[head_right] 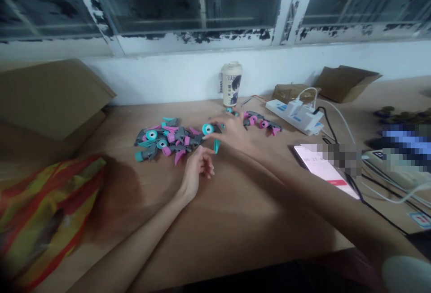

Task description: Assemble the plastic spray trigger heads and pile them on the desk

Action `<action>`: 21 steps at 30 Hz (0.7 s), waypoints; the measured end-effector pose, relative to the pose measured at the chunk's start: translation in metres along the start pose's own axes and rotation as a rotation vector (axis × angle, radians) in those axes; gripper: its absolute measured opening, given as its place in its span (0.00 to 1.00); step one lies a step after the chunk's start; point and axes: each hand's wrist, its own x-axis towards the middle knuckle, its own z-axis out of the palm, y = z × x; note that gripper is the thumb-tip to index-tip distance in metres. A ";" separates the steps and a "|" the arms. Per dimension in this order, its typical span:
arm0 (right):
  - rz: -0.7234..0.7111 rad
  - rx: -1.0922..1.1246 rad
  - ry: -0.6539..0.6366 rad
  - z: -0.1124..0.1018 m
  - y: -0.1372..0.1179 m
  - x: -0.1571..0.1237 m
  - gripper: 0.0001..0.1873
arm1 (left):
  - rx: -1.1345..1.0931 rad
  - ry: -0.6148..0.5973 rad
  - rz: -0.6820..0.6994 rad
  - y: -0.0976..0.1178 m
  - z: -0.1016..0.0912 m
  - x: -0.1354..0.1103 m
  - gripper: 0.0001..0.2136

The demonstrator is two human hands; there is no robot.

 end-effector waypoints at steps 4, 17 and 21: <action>-0.122 -0.158 -0.138 0.022 -0.003 0.048 0.16 | -0.028 0.195 0.072 -0.003 0.000 -0.001 0.17; -0.260 -0.180 -0.426 0.082 -0.065 0.111 0.15 | 0.675 0.086 0.349 -0.004 0.000 -0.014 0.04; -0.301 0.005 -0.345 0.063 -0.047 0.090 0.15 | 0.661 0.073 0.361 -0.005 -0.002 -0.012 0.04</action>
